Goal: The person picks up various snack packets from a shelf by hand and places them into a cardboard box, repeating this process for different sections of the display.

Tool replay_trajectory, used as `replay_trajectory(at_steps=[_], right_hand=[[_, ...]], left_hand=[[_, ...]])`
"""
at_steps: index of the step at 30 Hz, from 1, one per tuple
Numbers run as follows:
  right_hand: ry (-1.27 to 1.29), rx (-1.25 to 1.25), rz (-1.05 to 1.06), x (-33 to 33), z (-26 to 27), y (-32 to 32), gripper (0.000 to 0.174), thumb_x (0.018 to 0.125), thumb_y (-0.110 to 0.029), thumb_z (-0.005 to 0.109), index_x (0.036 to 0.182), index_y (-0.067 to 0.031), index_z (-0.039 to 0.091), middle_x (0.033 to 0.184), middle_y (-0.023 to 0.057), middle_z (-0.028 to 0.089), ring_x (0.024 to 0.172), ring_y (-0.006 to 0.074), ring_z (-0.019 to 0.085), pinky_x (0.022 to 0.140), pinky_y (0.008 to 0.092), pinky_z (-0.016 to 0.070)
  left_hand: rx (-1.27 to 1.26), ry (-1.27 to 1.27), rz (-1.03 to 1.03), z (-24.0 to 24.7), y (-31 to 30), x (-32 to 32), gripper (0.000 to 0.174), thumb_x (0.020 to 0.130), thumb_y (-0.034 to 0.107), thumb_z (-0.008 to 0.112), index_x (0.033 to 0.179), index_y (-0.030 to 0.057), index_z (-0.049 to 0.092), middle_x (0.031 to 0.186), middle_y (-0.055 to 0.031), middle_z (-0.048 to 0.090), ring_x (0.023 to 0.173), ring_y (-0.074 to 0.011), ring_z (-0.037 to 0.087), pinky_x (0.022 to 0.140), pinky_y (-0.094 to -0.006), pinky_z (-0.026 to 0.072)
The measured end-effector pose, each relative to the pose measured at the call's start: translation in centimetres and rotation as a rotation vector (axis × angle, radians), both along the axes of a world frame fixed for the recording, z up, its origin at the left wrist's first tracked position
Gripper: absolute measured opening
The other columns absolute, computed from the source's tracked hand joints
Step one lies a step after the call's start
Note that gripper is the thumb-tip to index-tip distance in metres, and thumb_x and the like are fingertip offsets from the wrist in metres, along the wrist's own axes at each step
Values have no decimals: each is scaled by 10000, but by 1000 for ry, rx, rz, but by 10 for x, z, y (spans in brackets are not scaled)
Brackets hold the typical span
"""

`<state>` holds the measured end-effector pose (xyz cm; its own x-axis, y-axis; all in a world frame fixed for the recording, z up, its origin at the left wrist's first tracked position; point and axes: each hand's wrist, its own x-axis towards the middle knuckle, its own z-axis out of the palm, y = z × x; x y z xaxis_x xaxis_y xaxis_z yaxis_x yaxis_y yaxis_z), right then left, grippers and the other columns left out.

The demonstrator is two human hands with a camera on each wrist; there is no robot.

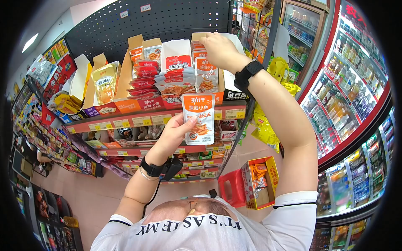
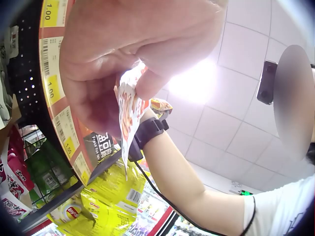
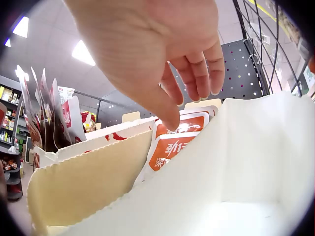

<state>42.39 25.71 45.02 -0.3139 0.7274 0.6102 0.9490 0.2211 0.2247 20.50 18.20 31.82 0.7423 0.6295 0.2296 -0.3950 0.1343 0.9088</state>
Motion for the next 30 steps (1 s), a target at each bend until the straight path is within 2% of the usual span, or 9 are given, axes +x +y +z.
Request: replay_trajectory(at_steps=[6,15,20,24,26,27,30], right_hand=[[35,-80,-15,3,-1,6,253,654,-15,632,900,2,576,914,147,596,936,311,557,805,386,450],[52,-114,-7,2,-4,-5,352,589,-145,760,884,-17,617,884,169,635,875,316,603,763,388,483],[169,-314,-90,-9,0,-28,362,648,-129,723,982,-34,621,901,172,638,866,312,613,765,383,487],[216,-209,-15,-2,-8,-38,314,690,-124,699,972,-22,610,890,169,639,856,321,612,750,389,488],[385,-89,87,5,-9,-46,235,743,-101,675,890,26,543,804,191,610,752,272,612,678,344,472],[385,-91,87,6,-8,-50,235,743,-101,675,890,26,543,804,191,610,752,272,612,678,344,472],[449,-17,77,5,1,-75,189,793,-72,635,845,31,485,755,145,594,671,173,534,644,305,463]], left_hand=[[2,-7,-3,3,1,0,314,933,182,502,1169,-24,490,1106,-84,587,978,-119,575,850,-282,474],[-17,5,4,1,3,1,322,933,192,503,1169,-27,483,1114,-86,582,992,-123,567,867,-288,462],[2,14,16,-3,-1,6,332,935,206,501,1170,-28,482,1113,-78,581,995,-116,557,871,-285,454],[91,19,73,-2,-1,12,344,936,218,504,1178,-25,479,1106,-65,583,994,-108,548,875,-282,445],[121,28,85,-3,-1,14,349,936,225,506,1180,-23,478,1103,-61,584,992,-106,545,875,-283,444],[111,34,60,-4,-1,15,343,940,224,497,1188,-12,480,1121,-59,580,1009,-110,542,878,-284,440],[139,40,32,-7,-2,20,322,941,224,498,1175,2,498,1112,-48,584,1003,-101,536,871,-277,436]])
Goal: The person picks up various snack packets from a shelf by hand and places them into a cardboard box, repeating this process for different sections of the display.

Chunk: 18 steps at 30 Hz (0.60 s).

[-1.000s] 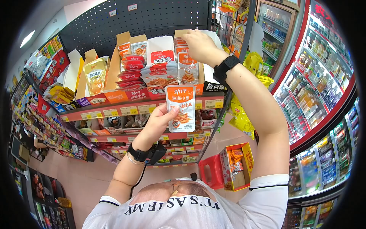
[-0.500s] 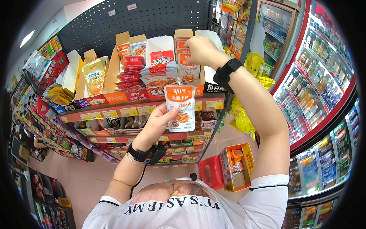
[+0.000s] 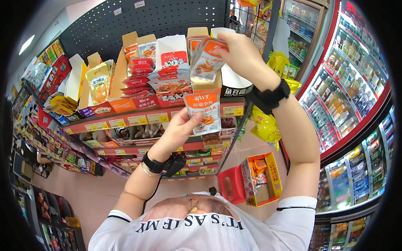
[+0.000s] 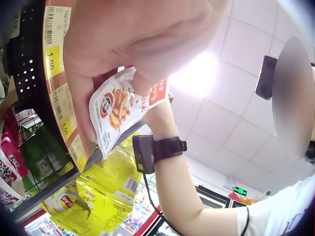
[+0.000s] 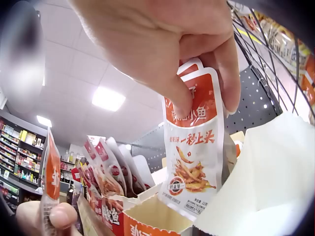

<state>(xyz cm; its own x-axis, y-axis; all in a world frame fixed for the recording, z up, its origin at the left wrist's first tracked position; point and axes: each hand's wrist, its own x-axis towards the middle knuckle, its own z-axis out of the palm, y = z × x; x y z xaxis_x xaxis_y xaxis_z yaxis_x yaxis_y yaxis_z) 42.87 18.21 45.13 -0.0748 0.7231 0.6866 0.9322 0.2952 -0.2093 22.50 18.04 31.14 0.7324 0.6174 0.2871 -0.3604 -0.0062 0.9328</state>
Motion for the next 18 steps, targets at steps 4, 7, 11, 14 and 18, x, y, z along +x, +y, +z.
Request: replay_trajectory(at_steps=[4,7,11,14,18], right_hand=[[58,178,33,-1,4,-32,192,787,-116,639,898,8,543,773,183,615,734,347,609,624,358,478],[166,152,48,-3,-2,-58,184,794,-119,643,884,1,537,741,171,603,699,318,611,616,321,477],[131,262,81,-6,-18,-84,146,774,-20,645,869,18,541,772,138,610,722,240,624,652,284,476],[160,270,51,-6,-31,-103,153,753,17,650,877,27,561,808,121,620,767,233,628,686,280,478],[160,269,6,-3,-43,-131,172,742,20,657,895,26,578,822,123,623,775,245,629,705,299,486]], left_hand=[[155,-19,6,-4,8,11,283,937,205,507,1139,7,530,1074,-27,597,974,-88,530,858,-262,429],[189,-100,20,-1,2,18,273,935,182,511,1138,1,530,1065,-15,601,957,-85,525,850,-264,428],[202,-103,85,0,-2,23,245,907,131,546,1114,-1,551,1063,-54,596,949,-126,542,845,-279,430],[630,-100,403,3,-2,24,220,791,57,640,1011,44,638,1110,-149,517,1041,-259,521,864,-323,430],[944,-22,671,13,-14,18,219,740,67,681,958,92,686,1267,-159,408,1152,-305,441,883,-375,428]])
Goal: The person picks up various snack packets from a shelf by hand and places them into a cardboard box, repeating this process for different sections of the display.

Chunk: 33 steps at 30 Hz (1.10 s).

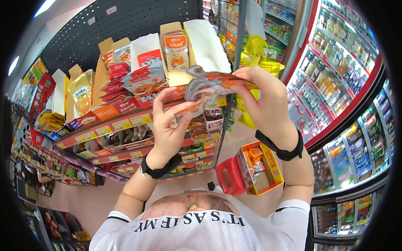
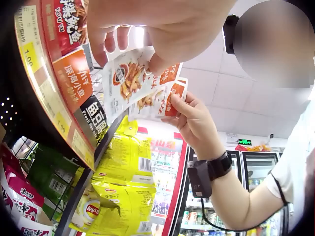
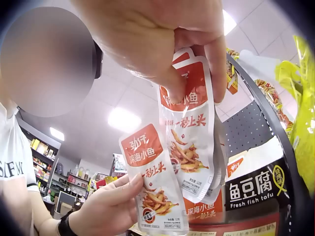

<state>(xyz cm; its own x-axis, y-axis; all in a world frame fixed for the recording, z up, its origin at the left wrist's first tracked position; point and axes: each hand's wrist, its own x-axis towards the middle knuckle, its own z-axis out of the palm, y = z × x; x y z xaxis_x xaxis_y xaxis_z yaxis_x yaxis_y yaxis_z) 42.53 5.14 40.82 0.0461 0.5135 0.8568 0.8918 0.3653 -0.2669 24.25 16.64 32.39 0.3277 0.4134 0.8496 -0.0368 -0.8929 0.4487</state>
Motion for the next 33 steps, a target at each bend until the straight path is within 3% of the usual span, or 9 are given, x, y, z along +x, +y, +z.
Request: replay_trajectory(at_steps=[5,9,15,19,22,24,27,29,33], right_hand=[[166,-226,75,-4,-12,-36,197,727,2,673,899,32,583,816,125,622,771,230,636,682,290,495],[272,-343,116,5,-26,-50,169,747,-42,676,846,32,560,751,112,601,686,189,607,638,265,476],[659,-580,94,22,-67,-77,190,773,-107,685,875,2,567,779,21,599,715,47,537,631,228,456],[1248,-352,295,28,-125,-94,266,849,-148,635,1046,9,551,925,22,615,834,61,574,743,214,473],[1332,-319,211,28,-161,-113,337,890,-221,582,1135,0,511,1034,66,603,950,105,573,834,258,464],[1682,-50,458,16,-177,-116,395,919,-274,523,1212,-16,460,1164,92,553,1077,156,531,931,317,426],[1930,190,476,22,-227,-128,412,927,-262,503,1254,-26,418,1235,95,510,1135,185,498,975,353,397],[1977,224,441,23,-242,-135,413,920,-265,518,1253,-39,426,1226,68,517,1134,164,493,975,345,390],[1851,205,181,24,-273,-138,406,872,-133,591,1241,-59,438,1153,58,551,1058,129,531,910,306,432]], left_hand=[[23,113,-271,7,-12,4,237,701,103,699,938,112,700,1390,-228,307,1248,-360,364,943,-427,393],[6,180,-593,-1,-15,21,227,688,76,689,914,98,703,1398,-238,301,1190,-354,448,968,-413,373],[-215,336,-872,-31,-31,41,250,700,76,701,948,50,688,1224,-172,507,1096,-289,519,919,-356,401],[-482,443,-966,-59,-44,61,208,738,100,693,928,16,676,1198,-159,524,1036,-240,534,866,-326,417],[-727,511,-969,-83,-56,81,205,818,149,654,946,-11,649,1145,-126,551,979,-169,543,822,-286,429],[-776,554,-1000,-101,-66,95,198,828,148,644,939,-16,649,1141,-125,552,979,-165,542,823,-282,428],[-857,640,-1037,-132,-81,116,209,855,146,611,977,-23,626,1099,-115,572,951,-154,554,811,-283,439],[-1045,744,-982,-144,-92,129,252,865,147,597,1061,-10,582,1029,-95,597,901,-149,575,790,-291,454],[-750,835,-905,-187,-106,151,280,890,170,579,1092,-14,518,980,-64,614,884,-93,568,770,-252,469]])
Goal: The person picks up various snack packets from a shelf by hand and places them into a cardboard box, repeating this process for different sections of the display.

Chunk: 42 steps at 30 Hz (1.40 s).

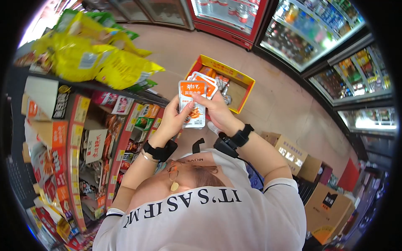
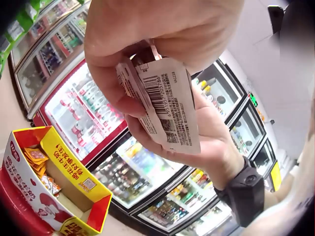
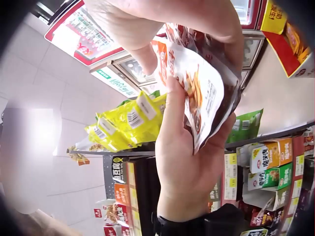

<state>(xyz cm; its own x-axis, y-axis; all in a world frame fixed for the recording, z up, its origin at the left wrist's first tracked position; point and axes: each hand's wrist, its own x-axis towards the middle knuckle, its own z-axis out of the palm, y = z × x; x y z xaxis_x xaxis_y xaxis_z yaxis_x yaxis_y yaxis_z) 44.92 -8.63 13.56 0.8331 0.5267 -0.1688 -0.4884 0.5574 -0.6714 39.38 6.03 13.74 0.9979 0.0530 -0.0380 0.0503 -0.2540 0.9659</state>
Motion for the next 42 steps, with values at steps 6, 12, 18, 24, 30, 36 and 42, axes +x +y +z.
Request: replay_trajectory(at_steps=[6,12,18,24,30,36,42], right_hand=[[188,-45,-84,16,-79,1,341,819,-47,622,1139,-35,504,1033,57,607,944,140,586,805,287,482],[448,-89,-36,47,-149,-6,281,804,-47,625,1076,1,568,972,96,639,824,190,631,702,330,524],[763,-69,35,100,-238,-26,271,843,-38,546,1107,20,536,1012,156,628,859,290,643,733,428,545],[908,-196,-138,144,-323,-45,277,821,16,549,1096,33,523,1040,181,609,859,328,637,749,488,532],[834,-404,-116,181,-382,-30,304,812,-41,611,1100,9,526,1004,159,629,844,288,644,738,447,538],[789,-436,-76,198,-413,-9,280,743,0,677,1009,13,589,938,118,640,812,239,643,684,388,535],[159,-1418,20,204,-396,-5,522,673,-230,778,1067,43,571,1033,163,636,960,301,613,831,346,483]], left_hand=[[138,166,-26,-52,-8,29,472,815,124,659,1172,1,377,1052,-144,539,1007,-170,527,835,-298,444],[58,257,-62,-117,-11,59,633,827,162,647,1320,2,283,1167,-209,511,1085,-222,516,897,-319,422],[146,485,-22,-158,-17,79,680,858,240,609,1379,15,234,1234,-218,466,1090,-280,516,919,-350,412],[91,426,44,-189,10,61,511,838,181,617,1265,6,397,1177,-174,513,1024,-263,548,836,-362,461],[18,544,104,-192,32,51,357,847,113,592,1169,5,480,1152,-115,531,984,-195,555,788,-298,476],[-45,604,150,-190,35,41,307,851,91,579,1141,14,512,1109,-72,555,968,-145,550,768,-264,474],[-91,629,205,-186,33,28,262,862,64,554,1120,24,528,1085,-52,567,934,-122,546,756,-238,470]])
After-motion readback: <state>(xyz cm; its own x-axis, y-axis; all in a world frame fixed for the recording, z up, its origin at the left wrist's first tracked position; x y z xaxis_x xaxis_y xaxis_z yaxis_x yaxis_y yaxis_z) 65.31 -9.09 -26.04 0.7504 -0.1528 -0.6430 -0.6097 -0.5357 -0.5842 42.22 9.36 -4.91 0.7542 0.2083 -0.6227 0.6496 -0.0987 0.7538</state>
